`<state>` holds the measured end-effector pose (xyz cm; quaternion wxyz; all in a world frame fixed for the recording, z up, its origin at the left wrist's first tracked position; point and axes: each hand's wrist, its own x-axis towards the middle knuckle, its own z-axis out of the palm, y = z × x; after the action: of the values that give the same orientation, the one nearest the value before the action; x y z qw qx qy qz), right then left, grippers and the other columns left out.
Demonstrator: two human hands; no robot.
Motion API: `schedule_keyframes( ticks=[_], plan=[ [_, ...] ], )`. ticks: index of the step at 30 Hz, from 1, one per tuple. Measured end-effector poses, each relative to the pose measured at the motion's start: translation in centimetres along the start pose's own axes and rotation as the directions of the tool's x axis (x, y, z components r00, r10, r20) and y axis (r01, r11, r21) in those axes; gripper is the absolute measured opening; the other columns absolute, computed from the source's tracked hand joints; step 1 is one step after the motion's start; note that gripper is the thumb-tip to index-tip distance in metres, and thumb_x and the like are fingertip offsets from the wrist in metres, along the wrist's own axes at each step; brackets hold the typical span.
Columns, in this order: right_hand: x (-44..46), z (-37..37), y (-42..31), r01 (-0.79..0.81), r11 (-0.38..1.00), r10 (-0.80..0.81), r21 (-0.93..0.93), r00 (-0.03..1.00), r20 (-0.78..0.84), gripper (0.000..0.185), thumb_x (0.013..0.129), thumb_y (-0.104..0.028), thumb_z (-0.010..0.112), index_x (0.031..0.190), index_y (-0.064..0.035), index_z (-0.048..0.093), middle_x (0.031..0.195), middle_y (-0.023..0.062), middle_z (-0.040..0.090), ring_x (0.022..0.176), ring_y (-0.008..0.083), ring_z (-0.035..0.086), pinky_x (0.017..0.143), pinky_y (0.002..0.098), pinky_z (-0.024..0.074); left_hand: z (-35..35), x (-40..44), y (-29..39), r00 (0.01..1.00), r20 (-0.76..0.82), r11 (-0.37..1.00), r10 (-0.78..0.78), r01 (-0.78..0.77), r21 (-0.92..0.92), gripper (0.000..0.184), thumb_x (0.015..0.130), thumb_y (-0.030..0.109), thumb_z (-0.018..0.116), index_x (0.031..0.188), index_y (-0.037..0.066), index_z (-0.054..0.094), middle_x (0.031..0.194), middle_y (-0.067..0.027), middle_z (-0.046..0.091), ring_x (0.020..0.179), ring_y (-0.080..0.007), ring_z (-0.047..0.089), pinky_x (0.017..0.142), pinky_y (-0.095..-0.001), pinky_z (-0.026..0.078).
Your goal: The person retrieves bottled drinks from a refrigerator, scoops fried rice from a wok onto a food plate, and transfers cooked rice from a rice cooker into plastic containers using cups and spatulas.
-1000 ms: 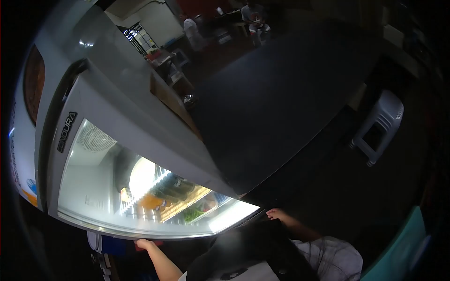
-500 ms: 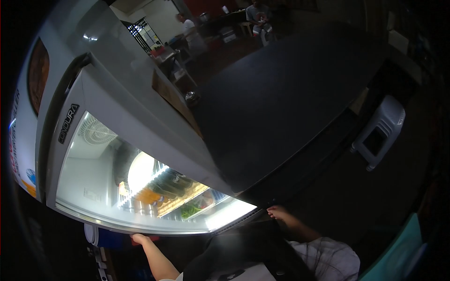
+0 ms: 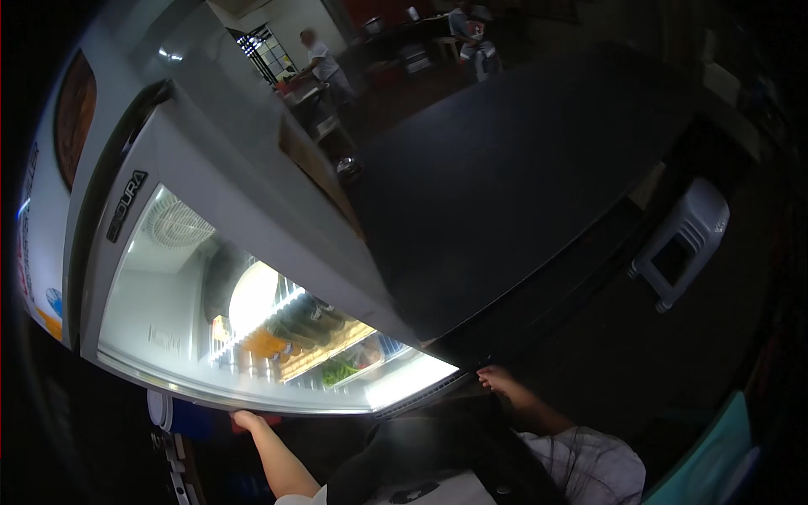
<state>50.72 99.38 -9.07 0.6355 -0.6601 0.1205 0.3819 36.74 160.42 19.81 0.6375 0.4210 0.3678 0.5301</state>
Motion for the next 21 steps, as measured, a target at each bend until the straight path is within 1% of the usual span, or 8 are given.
schedule_keyframes(
  ticks=[7, 9, 13, 14, 15, 17, 19, 21],
  plan=[
    [-0.9, 0.3, -1.4, -0.085, 0.985, 0.099, -0.149, 0.991, 0.092, 0.024, 0.091, -0.029, 0.058, 0.111, -0.0161, 0.061, 0.088, -0.0051, 0.064, 0.070, 0.0051, 0.058, 0.057, 0.0232, 0.0432, -0.6, 0.6, 0.4, 0.990, 0.131, 0.999, 0.053, -0.052, -0.009, 0.051, 0.096, 0.035, 0.042, 0.131, -0.001, 0.047, 0.130, -0.0152, 0.052, 0.116, -0.0304, 0.052, 0.101, -0.0429, 0.040],
    [-0.5, 0.7, -1.9, -0.002, 0.969, 0.043, -0.246, 0.985, 0.165, 0.024, 0.091, -0.027, 0.058, 0.112, -0.0154, 0.061, 0.089, -0.0048, 0.064, 0.069, 0.0048, 0.057, 0.057, 0.0231, 0.0439, -0.1, -0.1, 1.1, 0.979, 0.198, 0.989, 0.038, -0.009, -0.145, 0.052, 0.096, 0.037, 0.045, 0.135, 0.002, 0.043, 0.132, -0.0138, 0.051, 0.117, -0.0299, 0.051, 0.102, -0.0449, 0.039],
    [-1.6, 2.4, -4.8, 0.057, 0.921, 0.044, -0.386, 0.967, 0.249, 0.028, 0.090, -0.028, 0.058, 0.114, -0.0137, 0.061, 0.093, -0.0040, 0.063, 0.074, 0.0062, 0.057, 0.061, 0.0247, 0.0453, -0.3, -0.8, 1.3, 1.000, -0.013, 0.998, 0.017, -0.017, -0.061, 0.050, 0.097, 0.039, 0.042, 0.130, 0.002, 0.048, 0.126, -0.0133, 0.054, 0.115, -0.0291, 0.052, 0.098, -0.0408, 0.042],
    [-4.1, 4.1, -7.0, 0.062, 0.941, 0.012, -0.333, 0.976, 0.217, 0.025, 0.090, -0.019, 0.059, 0.111, -0.0065, 0.061, 0.089, -0.0007, 0.064, 0.066, 0.0069, 0.056, 0.050, 0.0219, 0.0408, -1.6, 0.9, 0.2, 1.000, 0.012, 0.994, -0.018, 0.019, -0.107, 0.051, 0.096, 0.040, 0.042, 0.128, 0.001, 0.049, 0.126, -0.0130, 0.055, 0.114, -0.0278, 0.053, 0.097, -0.0394, 0.043],
    [-5.1, 5.1, -8.0, 0.075, 0.926, 0.010, -0.371, 0.975, 0.224, 0.028, 0.089, -0.020, 0.060, 0.113, -0.0062, 0.061, 0.091, -0.0003, 0.064, 0.068, 0.0072, 0.056, 0.050, 0.0210, 0.0401, -1.9, 0.8, 0.3, 0.999, 0.010, 0.991, -0.041, 0.042, -0.128, 0.051, 0.096, 0.040, 0.042, 0.126, 0.000, 0.051, 0.125, -0.0131, 0.056, 0.113, -0.0264, 0.053, 0.097, -0.0379, 0.042],
    [-6.1, 6.3, -8.7, 0.105, 0.895, 0.032, -0.434, 0.954, 0.297, 0.034, 0.090, -0.028, 0.059, 0.120, -0.0120, 0.059, 0.100, -0.0022, 0.063, 0.081, 0.0082, 0.058, 0.066, 0.0254, 0.0453, -4.5, 2.8, -1.2, 0.993, 0.095, 0.996, 0.069, -0.062, -0.071, 0.050, 0.096, 0.039, 0.043, 0.124, -0.001, 0.053, 0.123, -0.0124, 0.057, 0.113, -0.0252, 0.053, 0.097, -0.0370, 0.041],
    [-9.1, 8.5, -10.6, 0.149, 0.888, 0.001, -0.434, 0.945, 0.326, 0.034, 0.091, -0.028, 0.060, 0.121, -0.0122, 0.059, 0.105, -0.0011, 0.064, 0.085, 0.0088, 0.060, 0.069, 0.0240, 0.0452, -7.4, 2.6, -1.5, 0.973, 0.222, 0.998, 0.068, -0.066, -0.015, 0.048, 0.096, 0.037, 0.043, 0.123, -0.001, 0.054, 0.123, -0.0123, 0.056, 0.114, -0.0245, 0.052, 0.098, -0.0364, 0.040],
    [-12.1, 10.4, -12.2, 0.278, 0.910, -0.151, -0.309, 0.914, 0.378, 0.029, 0.091, -0.022, 0.061, 0.118, -0.0108, 0.061, 0.103, -0.0006, 0.065, 0.085, 0.0089, 0.060, 0.069, 0.0233, 0.0457, -9.4, 0.2, 0.6, 0.984, 0.177, 1.000, 0.019, -0.021, 0.011, 0.044, 0.097, 0.034, 0.043, 0.120, -0.001, 0.056, 0.119, -0.0112, 0.058, 0.109, -0.0235, 0.055, 0.094, -0.0352, 0.042]
  ],
)
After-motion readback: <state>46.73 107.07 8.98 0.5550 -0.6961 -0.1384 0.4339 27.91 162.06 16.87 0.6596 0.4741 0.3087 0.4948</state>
